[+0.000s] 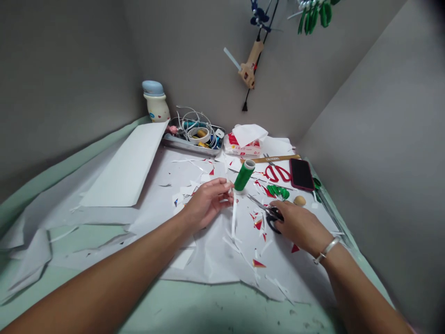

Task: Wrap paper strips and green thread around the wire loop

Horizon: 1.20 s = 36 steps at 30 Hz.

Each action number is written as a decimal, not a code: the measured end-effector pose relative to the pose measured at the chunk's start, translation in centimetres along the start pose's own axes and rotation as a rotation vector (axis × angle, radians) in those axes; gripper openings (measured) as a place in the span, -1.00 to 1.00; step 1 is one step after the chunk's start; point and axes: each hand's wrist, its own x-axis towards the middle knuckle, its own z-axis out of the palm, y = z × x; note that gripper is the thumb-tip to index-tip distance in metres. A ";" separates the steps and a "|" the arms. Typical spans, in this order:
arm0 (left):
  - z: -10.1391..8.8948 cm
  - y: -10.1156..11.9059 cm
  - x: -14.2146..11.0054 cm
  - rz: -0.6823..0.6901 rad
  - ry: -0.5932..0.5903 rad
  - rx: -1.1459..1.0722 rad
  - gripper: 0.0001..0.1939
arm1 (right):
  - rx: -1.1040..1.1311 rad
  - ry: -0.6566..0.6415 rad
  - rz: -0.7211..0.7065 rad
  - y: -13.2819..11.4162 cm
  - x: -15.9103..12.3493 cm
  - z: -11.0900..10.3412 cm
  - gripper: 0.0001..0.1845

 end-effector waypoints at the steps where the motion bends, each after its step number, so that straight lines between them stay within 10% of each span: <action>1: -0.1 0.0 0.0 0.005 -0.004 -0.004 -0.90 | 0.019 -0.022 -0.005 0.3 0.0 -0.5 -0.72; 9: -0.5 -0.2 0.1 0.003 -0.023 -0.010 -0.90 | 0.236 -0.095 -0.168 3.8 -1.4 -4.8 -0.59; 15: -0.3 -0.1 0.1 0.001 0.001 -0.034 -0.89 | 0.201 0.013 -0.338 1.7 -1.6 -6.7 -0.57; 36: 0.0 -0.1 -0.1 -0.007 0.003 0.016 -0.88 | 0.173 0.047 -0.365 -1.1 -2.1 -6.2 -0.59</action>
